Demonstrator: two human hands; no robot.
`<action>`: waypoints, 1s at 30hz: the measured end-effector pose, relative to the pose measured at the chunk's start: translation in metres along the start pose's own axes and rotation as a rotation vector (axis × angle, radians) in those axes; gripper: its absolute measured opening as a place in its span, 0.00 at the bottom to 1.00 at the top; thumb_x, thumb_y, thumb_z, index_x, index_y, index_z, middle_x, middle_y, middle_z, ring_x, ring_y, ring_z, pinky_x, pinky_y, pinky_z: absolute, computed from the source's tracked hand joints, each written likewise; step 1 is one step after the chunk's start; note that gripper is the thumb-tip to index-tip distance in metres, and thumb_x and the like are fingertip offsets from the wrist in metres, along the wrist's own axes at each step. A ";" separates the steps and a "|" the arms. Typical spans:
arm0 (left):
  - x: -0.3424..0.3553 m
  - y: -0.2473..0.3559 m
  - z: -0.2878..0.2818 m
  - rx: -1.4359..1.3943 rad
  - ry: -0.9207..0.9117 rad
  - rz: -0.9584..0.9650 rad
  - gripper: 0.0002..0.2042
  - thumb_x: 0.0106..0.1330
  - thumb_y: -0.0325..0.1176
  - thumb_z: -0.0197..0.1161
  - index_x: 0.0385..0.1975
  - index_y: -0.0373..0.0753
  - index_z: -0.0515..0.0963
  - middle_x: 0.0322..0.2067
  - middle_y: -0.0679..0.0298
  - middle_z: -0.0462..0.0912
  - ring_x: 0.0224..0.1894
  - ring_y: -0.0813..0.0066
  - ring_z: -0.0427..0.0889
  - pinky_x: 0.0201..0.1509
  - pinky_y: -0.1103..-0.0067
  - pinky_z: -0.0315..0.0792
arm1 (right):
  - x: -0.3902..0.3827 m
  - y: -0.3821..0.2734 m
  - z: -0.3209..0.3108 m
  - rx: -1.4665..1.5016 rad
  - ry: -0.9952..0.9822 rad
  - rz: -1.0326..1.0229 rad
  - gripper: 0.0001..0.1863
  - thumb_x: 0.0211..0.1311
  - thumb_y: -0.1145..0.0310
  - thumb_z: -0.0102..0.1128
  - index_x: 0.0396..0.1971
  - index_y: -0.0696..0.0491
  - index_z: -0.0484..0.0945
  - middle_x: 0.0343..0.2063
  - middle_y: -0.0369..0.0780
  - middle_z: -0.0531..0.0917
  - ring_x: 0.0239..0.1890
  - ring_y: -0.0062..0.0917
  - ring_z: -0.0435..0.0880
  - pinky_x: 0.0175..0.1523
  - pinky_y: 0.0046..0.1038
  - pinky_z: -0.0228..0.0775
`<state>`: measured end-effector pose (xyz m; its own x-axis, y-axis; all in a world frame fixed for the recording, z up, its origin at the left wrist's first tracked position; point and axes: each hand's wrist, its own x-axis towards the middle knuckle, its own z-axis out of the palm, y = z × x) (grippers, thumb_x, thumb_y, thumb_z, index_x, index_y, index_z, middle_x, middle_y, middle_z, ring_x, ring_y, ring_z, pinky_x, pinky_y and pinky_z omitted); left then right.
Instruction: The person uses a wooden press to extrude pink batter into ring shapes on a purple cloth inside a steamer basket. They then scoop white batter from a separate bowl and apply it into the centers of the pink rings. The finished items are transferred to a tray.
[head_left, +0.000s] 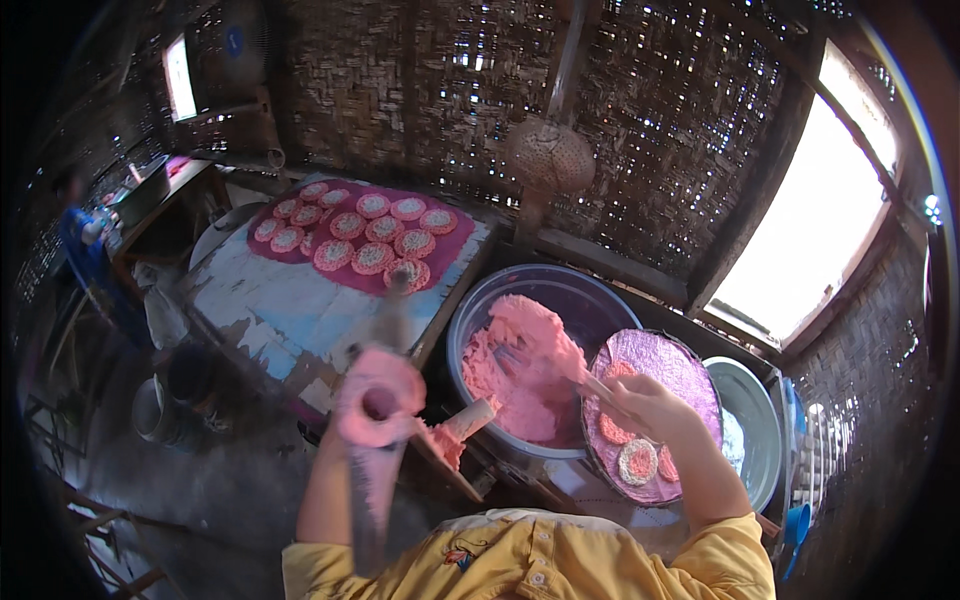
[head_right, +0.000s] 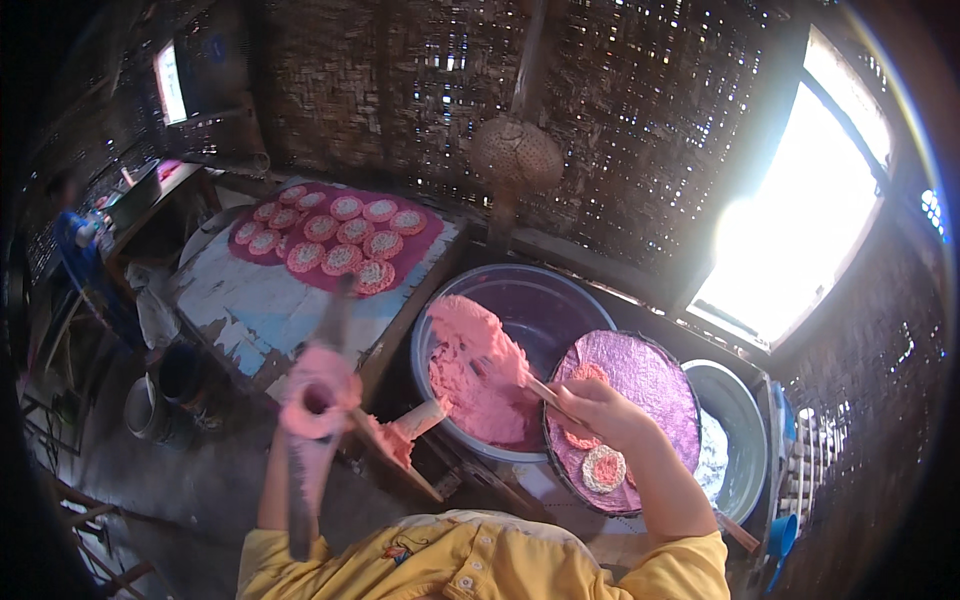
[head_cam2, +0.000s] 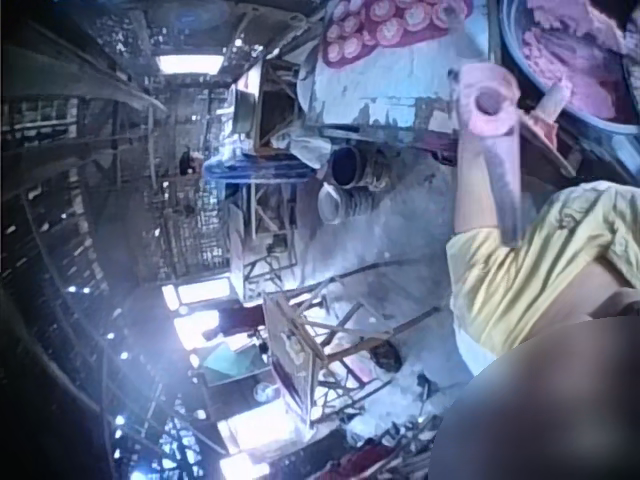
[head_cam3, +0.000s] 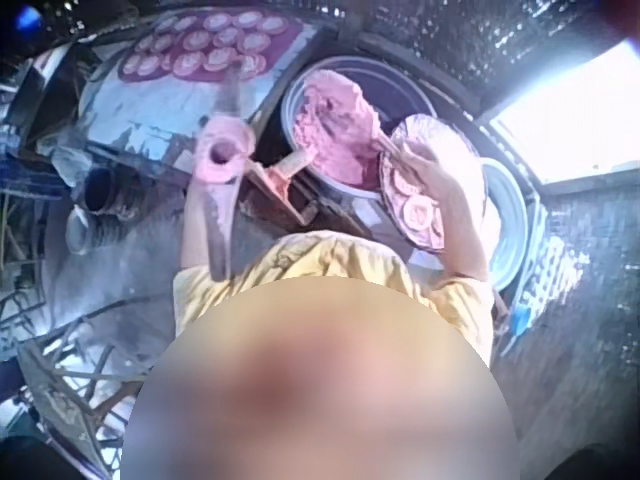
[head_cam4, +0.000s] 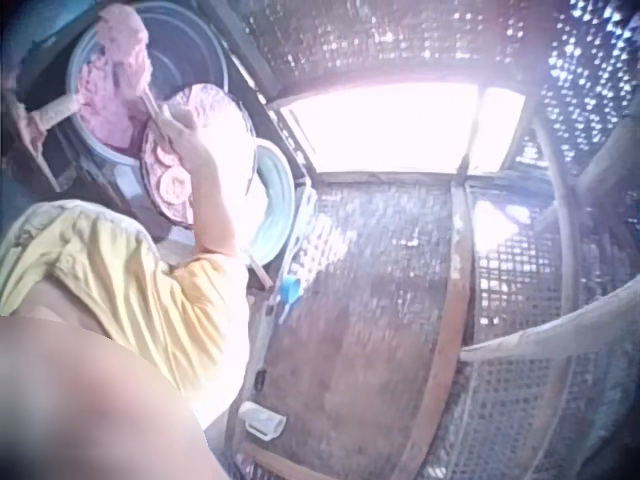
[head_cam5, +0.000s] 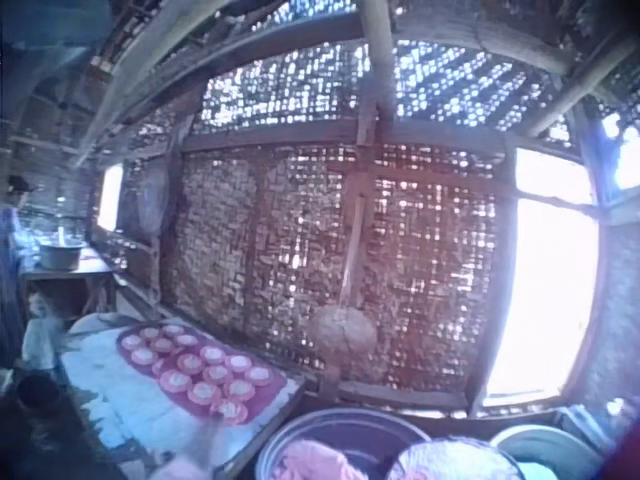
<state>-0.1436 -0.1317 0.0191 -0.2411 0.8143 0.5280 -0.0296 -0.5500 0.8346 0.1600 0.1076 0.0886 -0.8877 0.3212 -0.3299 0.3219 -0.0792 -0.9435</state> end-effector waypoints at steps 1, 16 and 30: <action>0.005 0.002 0.008 0.238 -0.046 -0.109 0.18 0.42 0.29 0.71 0.35 0.38 0.75 0.33 0.63 0.77 0.36 0.70 0.78 0.41 0.77 0.73 | -0.011 -0.004 -0.003 -0.064 -0.079 -0.002 0.19 0.69 0.57 0.46 0.43 0.59 0.74 0.18 0.29 0.68 0.18 0.11 0.63 0.22 0.15 0.52; 0.010 0.025 0.114 1.180 -0.101 -0.237 0.24 0.42 0.45 0.72 0.43 0.49 0.78 0.46 0.57 0.77 0.45 0.57 0.78 0.48 0.69 0.73 | -0.059 -0.083 0.045 -1.806 0.172 -0.613 0.15 0.56 0.56 0.55 0.33 0.53 0.80 0.26 0.36 0.80 0.33 0.27 0.80 0.32 0.32 0.67; 0.011 0.001 0.090 0.557 0.133 -0.518 0.30 0.42 0.39 0.76 0.48 0.36 0.75 0.42 0.60 0.82 0.46 0.69 0.80 0.49 0.75 0.72 | -0.100 -0.078 0.025 -1.749 0.459 -1.041 0.13 0.54 0.57 0.61 0.35 0.50 0.81 0.21 0.35 0.78 0.23 0.25 0.79 0.26 0.29 0.70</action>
<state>-0.0592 -0.1067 0.0404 -0.4453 0.8937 0.0544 0.3132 0.0985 0.9446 0.2156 0.0581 0.1939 -0.8648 -0.1737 0.4712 0.0177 0.9271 0.3743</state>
